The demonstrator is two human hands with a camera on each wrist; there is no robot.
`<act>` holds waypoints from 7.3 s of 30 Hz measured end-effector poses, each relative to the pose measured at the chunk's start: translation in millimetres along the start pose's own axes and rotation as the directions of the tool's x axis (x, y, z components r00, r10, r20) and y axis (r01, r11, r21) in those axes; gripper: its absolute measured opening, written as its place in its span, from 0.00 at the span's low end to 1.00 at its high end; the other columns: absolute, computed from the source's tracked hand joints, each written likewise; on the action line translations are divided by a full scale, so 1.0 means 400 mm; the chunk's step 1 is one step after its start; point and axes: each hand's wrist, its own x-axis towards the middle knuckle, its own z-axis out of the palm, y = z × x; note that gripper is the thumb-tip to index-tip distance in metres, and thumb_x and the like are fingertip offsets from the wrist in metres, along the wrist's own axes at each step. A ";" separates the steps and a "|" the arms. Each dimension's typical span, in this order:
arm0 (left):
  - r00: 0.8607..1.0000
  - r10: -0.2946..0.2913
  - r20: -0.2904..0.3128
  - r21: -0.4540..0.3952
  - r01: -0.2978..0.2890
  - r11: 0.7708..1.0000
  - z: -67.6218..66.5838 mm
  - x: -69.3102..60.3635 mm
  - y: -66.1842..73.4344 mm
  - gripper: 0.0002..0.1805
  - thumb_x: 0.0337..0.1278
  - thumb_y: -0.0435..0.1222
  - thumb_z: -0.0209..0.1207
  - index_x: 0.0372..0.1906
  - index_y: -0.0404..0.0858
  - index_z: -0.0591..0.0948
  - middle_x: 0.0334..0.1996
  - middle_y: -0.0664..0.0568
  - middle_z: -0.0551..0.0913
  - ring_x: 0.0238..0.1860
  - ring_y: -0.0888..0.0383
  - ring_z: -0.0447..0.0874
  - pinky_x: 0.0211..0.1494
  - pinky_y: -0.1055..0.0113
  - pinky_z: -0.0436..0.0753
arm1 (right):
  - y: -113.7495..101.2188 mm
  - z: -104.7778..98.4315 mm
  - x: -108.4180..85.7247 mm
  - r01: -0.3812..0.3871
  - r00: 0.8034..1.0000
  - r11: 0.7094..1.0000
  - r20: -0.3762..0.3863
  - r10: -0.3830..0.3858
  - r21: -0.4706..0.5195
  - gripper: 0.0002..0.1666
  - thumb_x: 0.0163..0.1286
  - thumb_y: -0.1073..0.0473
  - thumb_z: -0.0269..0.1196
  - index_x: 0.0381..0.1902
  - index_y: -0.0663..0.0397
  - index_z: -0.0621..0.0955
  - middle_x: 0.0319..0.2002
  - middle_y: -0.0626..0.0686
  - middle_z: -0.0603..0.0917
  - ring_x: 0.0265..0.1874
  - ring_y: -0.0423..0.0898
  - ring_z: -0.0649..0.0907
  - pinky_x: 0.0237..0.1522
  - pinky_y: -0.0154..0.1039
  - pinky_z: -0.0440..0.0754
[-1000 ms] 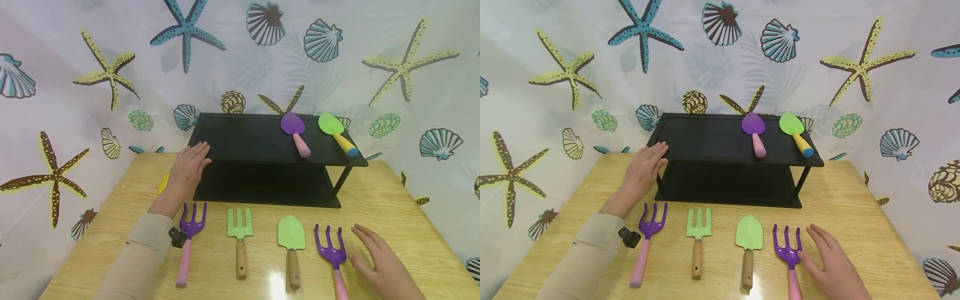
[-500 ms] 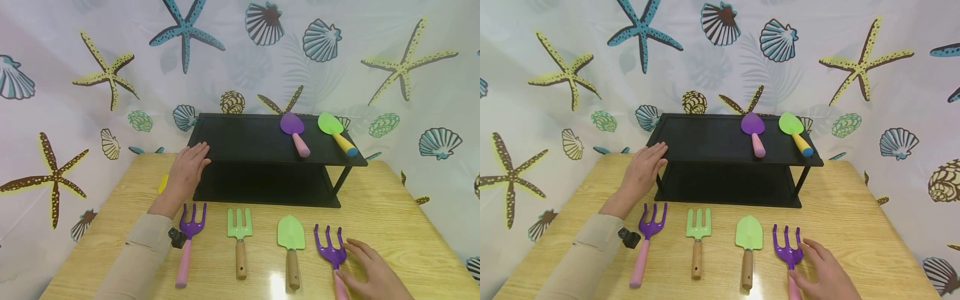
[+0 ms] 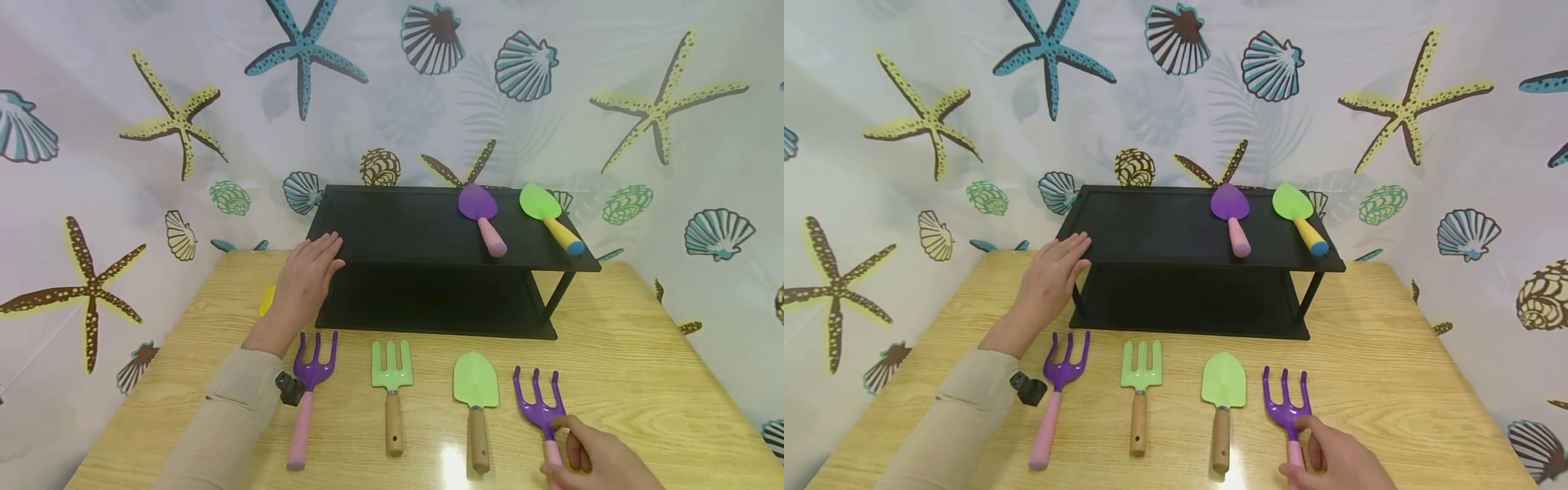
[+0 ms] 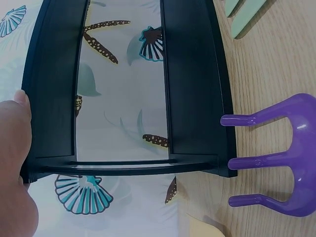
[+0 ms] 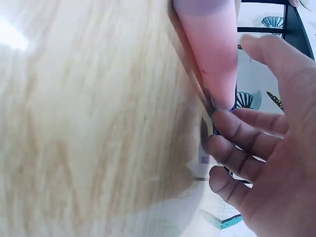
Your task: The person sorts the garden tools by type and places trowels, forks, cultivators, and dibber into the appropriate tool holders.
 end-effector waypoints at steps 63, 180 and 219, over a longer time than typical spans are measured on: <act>1.000 0.006 -0.013 -0.006 -0.006 1.000 0.004 0.001 0.001 0.27 0.74 0.42 0.52 0.72 0.37 0.69 0.72 0.46 0.70 0.75 0.49 0.65 0.80 0.53 0.59 | 0.058 0.122 0.019 0.467 0.648 0.726 -0.362 -0.670 -0.505 0.46 0.77 0.38 0.34 0.71 0.76 0.60 0.74 0.71 0.60 0.78 0.31 0.42 0.69 0.13 0.42; 0.998 0.026 -0.054 -0.016 -0.026 1.000 0.011 0.001 -0.005 0.26 0.72 0.41 0.54 0.70 0.37 0.71 0.71 0.46 0.71 0.73 0.50 0.67 0.80 0.54 0.60 | -0.060 -0.032 0.416 0.244 0.799 0.868 -0.418 -0.433 -0.433 0.23 0.65 0.79 0.51 0.58 0.87 0.70 0.65 0.78 0.68 0.65 0.72 0.70 0.65 0.61 0.73; 0.999 0.016 -0.042 -0.008 -0.016 1.000 0.011 0.002 -0.005 0.27 0.73 0.44 0.51 0.71 0.38 0.69 0.72 0.46 0.70 0.74 0.49 0.66 0.80 0.53 0.59 | -0.136 -0.022 0.192 0.232 0.847 0.961 -0.454 -0.276 -0.153 0.35 0.74 0.58 0.57 0.71 0.72 0.63 0.73 0.68 0.62 0.71 0.70 0.63 0.66 0.70 0.66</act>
